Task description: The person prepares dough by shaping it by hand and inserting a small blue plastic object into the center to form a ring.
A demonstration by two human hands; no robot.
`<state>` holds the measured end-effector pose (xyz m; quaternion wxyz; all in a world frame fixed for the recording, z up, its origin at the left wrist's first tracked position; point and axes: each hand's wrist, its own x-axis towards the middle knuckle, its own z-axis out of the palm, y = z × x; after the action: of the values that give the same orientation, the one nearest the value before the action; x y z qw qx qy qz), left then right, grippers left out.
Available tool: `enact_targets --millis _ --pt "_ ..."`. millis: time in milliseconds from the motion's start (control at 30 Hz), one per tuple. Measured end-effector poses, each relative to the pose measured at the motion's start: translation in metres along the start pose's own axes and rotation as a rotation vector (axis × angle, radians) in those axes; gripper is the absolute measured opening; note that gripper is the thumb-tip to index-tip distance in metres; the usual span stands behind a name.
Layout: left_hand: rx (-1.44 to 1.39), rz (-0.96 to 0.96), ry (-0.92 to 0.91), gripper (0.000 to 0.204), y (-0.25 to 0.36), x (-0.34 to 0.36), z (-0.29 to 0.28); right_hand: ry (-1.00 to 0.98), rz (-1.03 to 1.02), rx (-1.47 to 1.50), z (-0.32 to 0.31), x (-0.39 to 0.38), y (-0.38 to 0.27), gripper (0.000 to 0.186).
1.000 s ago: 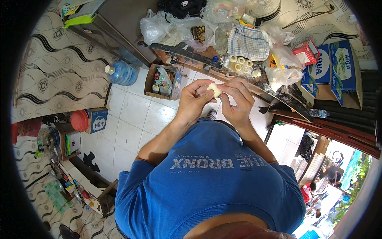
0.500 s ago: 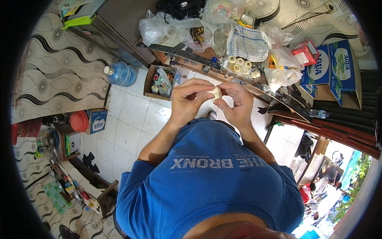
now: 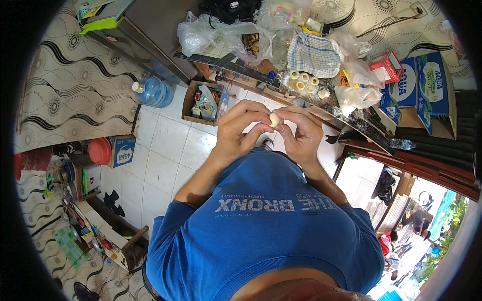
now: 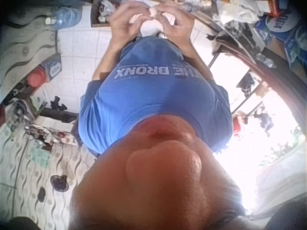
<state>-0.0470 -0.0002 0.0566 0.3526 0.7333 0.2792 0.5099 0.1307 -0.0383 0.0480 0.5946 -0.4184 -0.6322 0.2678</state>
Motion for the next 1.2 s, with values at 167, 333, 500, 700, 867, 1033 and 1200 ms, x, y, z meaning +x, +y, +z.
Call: enact_targets --millis 167,333,500,700,867,1033,1200 --pt "-0.325 -0.168 0.124 0.018 -0.002 -0.001 0.007 -0.019 0.031 -0.07 0.003 0.008 -0.008 0.027" --pt "-0.729 -0.515 0.148 0.017 0.001 0.0 0.006 0.015 -0.056 -0.098 0.003 0.004 -0.009 0.026" --pt "-0.557 -0.395 0.087 0.013 -0.014 -0.013 0.007 0.012 -0.243 -0.204 0.001 0.006 -0.004 0.025" --pt "-0.218 -0.213 0.028 0.02 -0.015 -0.01 0.004 0.004 -0.039 -0.117 0.006 0.0 -0.004 0.028" --pt "0.006 -0.011 0.082 0.03 0.002 0.006 0.008 0.049 0.474 0.392 0.012 -0.013 -0.003 0.029" --pt "0.017 0.063 0.034 0.033 -0.008 -0.005 0.013 0.025 0.677 0.903 0.012 -0.012 0.004 0.032" --pt "0.005 0.098 0.055 0.026 -0.021 -0.009 0.009 -0.053 0.733 1.041 0.018 -0.022 0.014 0.028"
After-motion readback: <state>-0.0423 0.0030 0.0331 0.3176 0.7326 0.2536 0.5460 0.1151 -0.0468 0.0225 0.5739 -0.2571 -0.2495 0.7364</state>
